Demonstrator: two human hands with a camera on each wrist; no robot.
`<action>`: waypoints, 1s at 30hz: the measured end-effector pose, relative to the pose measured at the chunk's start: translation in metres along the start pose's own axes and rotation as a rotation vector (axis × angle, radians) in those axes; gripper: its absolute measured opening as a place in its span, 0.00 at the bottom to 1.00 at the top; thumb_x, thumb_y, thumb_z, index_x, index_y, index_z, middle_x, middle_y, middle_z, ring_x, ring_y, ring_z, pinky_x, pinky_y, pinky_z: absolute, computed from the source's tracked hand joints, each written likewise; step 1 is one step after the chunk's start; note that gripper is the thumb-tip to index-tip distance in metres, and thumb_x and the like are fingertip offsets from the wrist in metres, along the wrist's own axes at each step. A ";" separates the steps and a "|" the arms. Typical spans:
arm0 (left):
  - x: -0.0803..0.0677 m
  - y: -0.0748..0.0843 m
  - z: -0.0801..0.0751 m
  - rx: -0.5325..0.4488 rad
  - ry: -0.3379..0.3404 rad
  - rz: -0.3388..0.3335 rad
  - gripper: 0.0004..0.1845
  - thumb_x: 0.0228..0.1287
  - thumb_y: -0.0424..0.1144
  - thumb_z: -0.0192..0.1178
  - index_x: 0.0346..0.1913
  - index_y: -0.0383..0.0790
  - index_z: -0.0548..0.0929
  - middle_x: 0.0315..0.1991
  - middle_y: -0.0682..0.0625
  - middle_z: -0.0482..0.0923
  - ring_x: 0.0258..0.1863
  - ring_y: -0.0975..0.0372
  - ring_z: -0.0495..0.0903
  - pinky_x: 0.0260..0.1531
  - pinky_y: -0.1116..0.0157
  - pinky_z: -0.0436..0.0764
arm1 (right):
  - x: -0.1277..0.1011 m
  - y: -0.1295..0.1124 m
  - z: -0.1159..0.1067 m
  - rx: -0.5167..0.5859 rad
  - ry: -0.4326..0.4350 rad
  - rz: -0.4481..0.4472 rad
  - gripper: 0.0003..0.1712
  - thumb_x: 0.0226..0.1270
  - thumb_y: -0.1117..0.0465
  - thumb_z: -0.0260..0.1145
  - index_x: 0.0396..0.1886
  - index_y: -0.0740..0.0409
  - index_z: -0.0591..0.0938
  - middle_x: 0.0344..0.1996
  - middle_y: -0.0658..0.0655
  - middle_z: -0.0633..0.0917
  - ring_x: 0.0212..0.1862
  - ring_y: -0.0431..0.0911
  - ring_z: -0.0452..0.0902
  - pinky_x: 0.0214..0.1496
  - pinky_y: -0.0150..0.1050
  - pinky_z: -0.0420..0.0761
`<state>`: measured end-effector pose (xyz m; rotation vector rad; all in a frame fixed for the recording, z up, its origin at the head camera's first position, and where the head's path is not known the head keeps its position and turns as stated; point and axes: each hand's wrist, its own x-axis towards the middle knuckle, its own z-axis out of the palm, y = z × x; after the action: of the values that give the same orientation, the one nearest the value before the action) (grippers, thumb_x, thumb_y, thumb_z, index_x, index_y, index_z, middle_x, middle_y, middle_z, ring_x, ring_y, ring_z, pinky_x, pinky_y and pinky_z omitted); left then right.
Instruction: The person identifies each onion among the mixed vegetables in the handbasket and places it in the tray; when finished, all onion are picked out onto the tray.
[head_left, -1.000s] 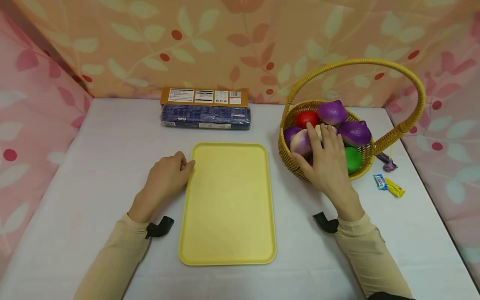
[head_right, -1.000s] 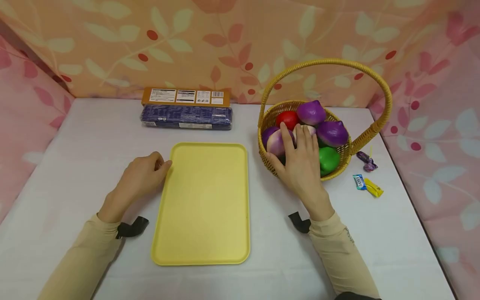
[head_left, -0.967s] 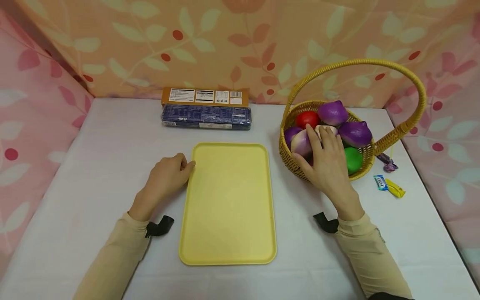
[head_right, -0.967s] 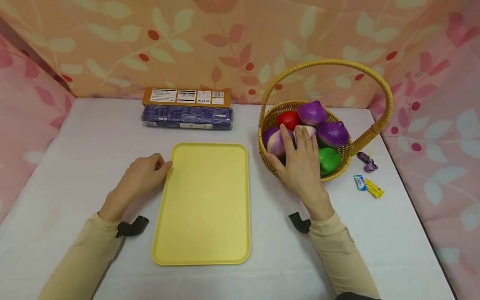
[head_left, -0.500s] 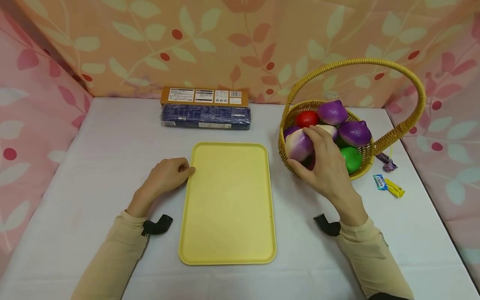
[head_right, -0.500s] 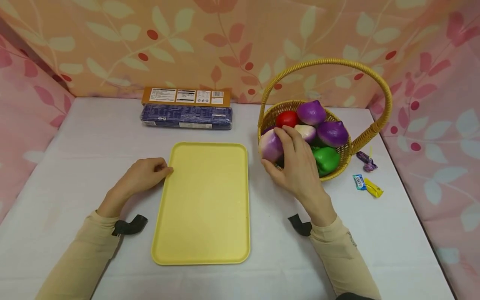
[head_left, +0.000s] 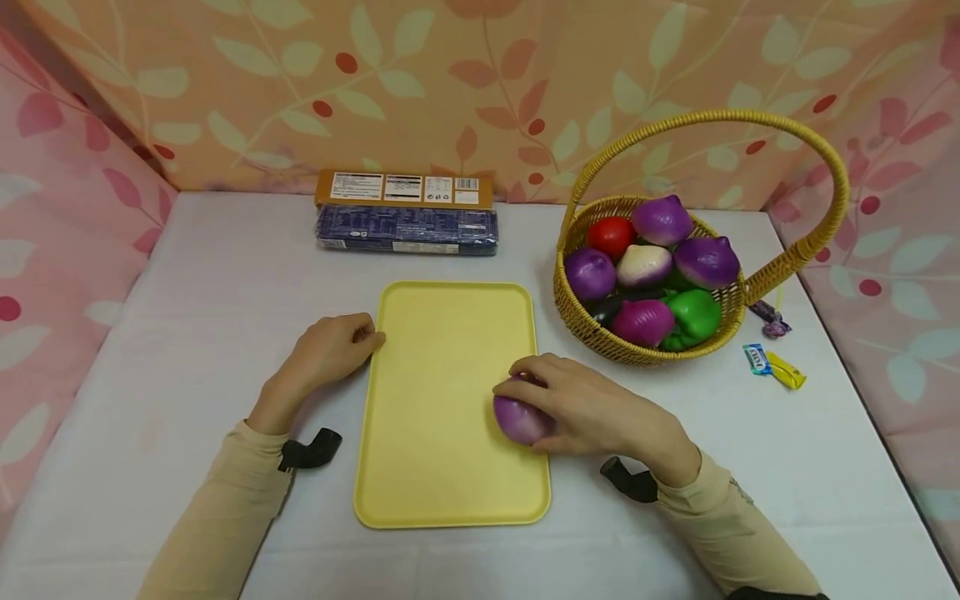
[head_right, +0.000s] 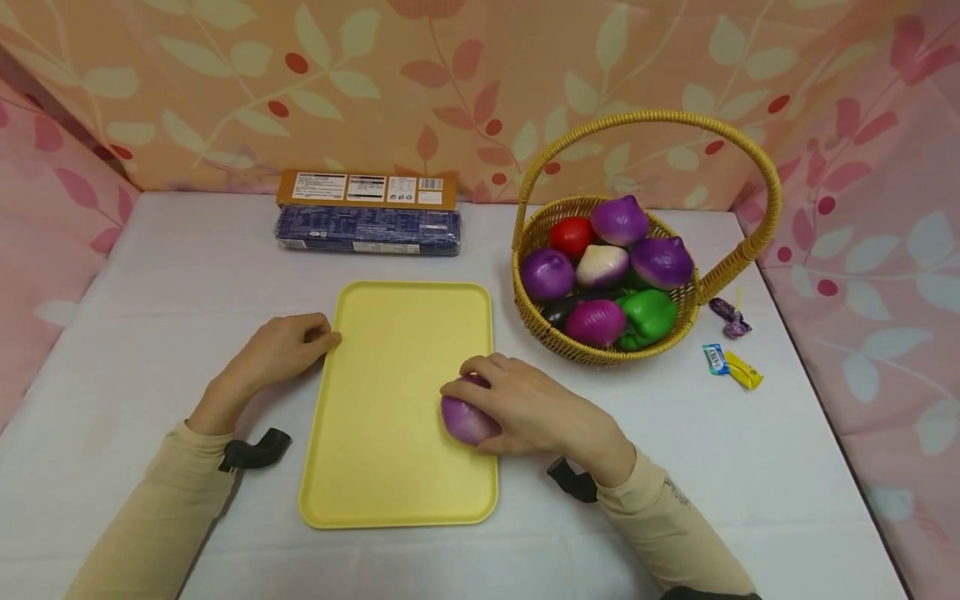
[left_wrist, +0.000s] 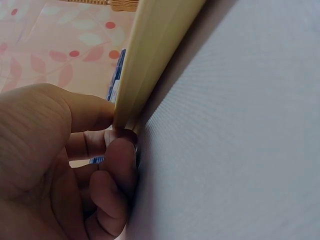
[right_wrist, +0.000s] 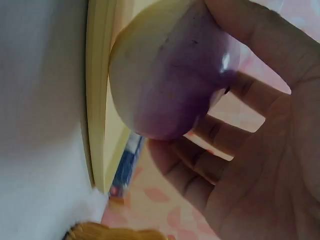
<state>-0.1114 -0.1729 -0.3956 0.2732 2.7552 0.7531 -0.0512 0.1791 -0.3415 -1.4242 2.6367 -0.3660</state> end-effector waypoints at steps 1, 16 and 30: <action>0.000 0.000 0.000 0.000 -0.001 0.000 0.12 0.70 0.46 0.54 0.32 0.42 0.77 0.22 0.51 0.71 0.23 0.59 0.68 0.24 0.64 0.63 | 0.000 -0.002 0.002 0.011 -0.018 -0.023 0.39 0.49 0.46 0.77 0.62 0.43 0.75 0.57 0.53 0.76 0.57 0.47 0.73 0.61 0.44 0.75; -0.002 0.002 -0.001 -0.010 0.006 0.013 0.12 0.70 0.46 0.54 0.32 0.42 0.77 0.22 0.51 0.70 0.23 0.59 0.67 0.23 0.64 0.62 | -0.001 -0.028 0.010 0.124 -0.245 -0.248 0.46 0.40 0.42 0.81 0.63 0.40 0.74 0.58 0.48 0.76 0.59 0.42 0.73 0.62 0.38 0.74; -0.001 0.001 -0.001 -0.004 0.011 0.021 0.12 0.70 0.46 0.55 0.33 0.42 0.78 0.23 0.50 0.72 0.24 0.59 0.69 0.25 0.64 0.63 | -0.005 -0.021 0.001 0.135 -0.217 -0.220 0.50 0.42 0.42 0.81 0.68 0.42 0.71 0.62 0.52 0.76 0.64 0.43 0.71 0.65 0.40 0.74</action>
<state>-0.1105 -0.1722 -0.3942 0.2986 2.7646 0.7672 -0.0308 0.1722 -0.3366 -1.6128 2.2502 -0.3789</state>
